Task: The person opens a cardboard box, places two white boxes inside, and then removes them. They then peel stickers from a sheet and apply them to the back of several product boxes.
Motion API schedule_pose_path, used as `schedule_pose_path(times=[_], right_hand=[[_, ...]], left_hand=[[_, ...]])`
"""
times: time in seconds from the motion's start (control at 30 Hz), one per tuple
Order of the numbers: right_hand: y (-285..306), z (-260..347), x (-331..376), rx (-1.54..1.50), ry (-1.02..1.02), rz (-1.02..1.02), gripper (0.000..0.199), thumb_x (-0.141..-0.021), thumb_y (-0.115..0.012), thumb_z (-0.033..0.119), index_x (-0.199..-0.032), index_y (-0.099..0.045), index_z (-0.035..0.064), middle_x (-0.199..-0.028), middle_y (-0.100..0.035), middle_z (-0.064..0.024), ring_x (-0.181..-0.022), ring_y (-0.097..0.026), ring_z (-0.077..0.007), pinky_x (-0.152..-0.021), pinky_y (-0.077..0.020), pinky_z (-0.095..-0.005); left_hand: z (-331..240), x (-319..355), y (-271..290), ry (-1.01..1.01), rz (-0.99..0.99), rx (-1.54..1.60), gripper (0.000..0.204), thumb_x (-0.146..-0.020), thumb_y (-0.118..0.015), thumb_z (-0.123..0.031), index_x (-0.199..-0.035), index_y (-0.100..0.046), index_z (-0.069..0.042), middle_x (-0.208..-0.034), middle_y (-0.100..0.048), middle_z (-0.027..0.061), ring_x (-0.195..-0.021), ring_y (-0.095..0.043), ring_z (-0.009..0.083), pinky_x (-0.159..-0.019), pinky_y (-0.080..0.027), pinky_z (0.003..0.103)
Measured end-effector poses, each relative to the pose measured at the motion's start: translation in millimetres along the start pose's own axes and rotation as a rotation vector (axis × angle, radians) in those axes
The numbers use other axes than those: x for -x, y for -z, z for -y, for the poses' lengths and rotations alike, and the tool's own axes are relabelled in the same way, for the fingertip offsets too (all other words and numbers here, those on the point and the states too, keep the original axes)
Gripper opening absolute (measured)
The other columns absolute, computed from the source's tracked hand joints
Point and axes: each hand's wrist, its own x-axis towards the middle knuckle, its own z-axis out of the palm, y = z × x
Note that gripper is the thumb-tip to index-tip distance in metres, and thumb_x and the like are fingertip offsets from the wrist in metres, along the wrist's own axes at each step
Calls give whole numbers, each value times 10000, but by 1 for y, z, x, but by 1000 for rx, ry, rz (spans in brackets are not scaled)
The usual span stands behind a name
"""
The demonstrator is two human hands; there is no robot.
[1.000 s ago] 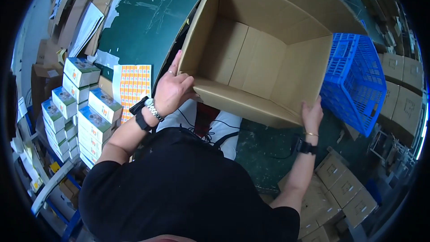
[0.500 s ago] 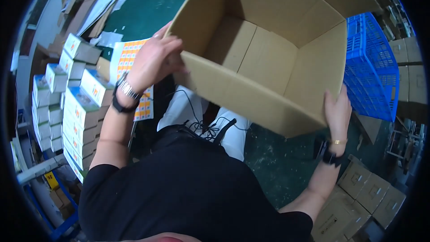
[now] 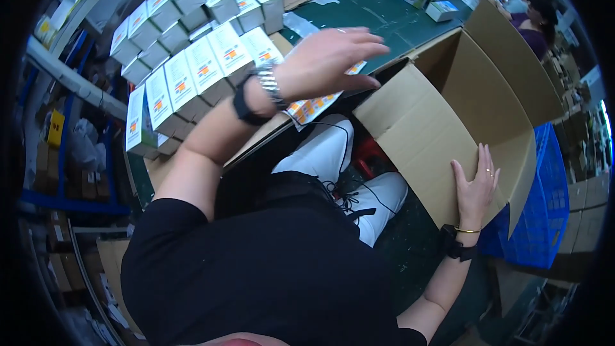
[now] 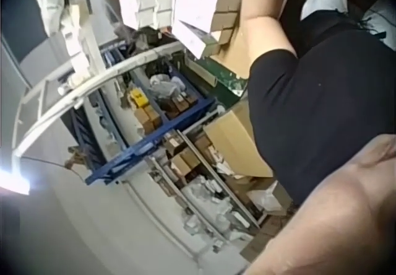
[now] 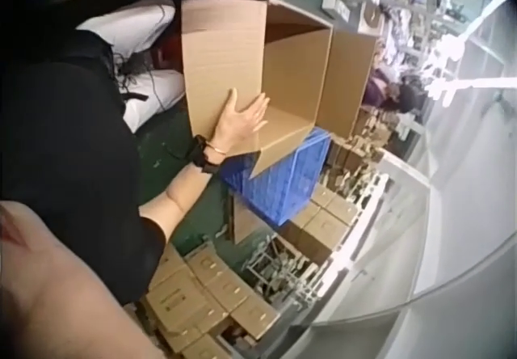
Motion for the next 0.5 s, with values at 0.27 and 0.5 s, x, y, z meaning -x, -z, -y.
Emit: schedule_pose_path(times=[0.27, 0.5], right_hand=[[5, 33, 8, -37, 110, -33, 805, -901, -847, 338, -1581, -499, 84, -1651, -465, -191, -1521, -442, -366, -1279, -310, -496], [10, 63, 10, -232, 158, -9, 822, -869, -874, 264, -1579, -495, 95, -1662, -448, -186, -1511, -456, -359, -1271, -311, -557]], left_hand=[[113, 142, 127, 689, 281, -323, 784, -874, -856, -506, -1498, -586, -114, -1481, -629, 179, -1316, -636, 356, -1070, -552, 429], [169, 186, 110, 521, 675, -8, 1314, -668, -998, -523, -1712, -226, -320, -1747, -284, 165, -1585, -321, 399, -1197, -430, 593]])
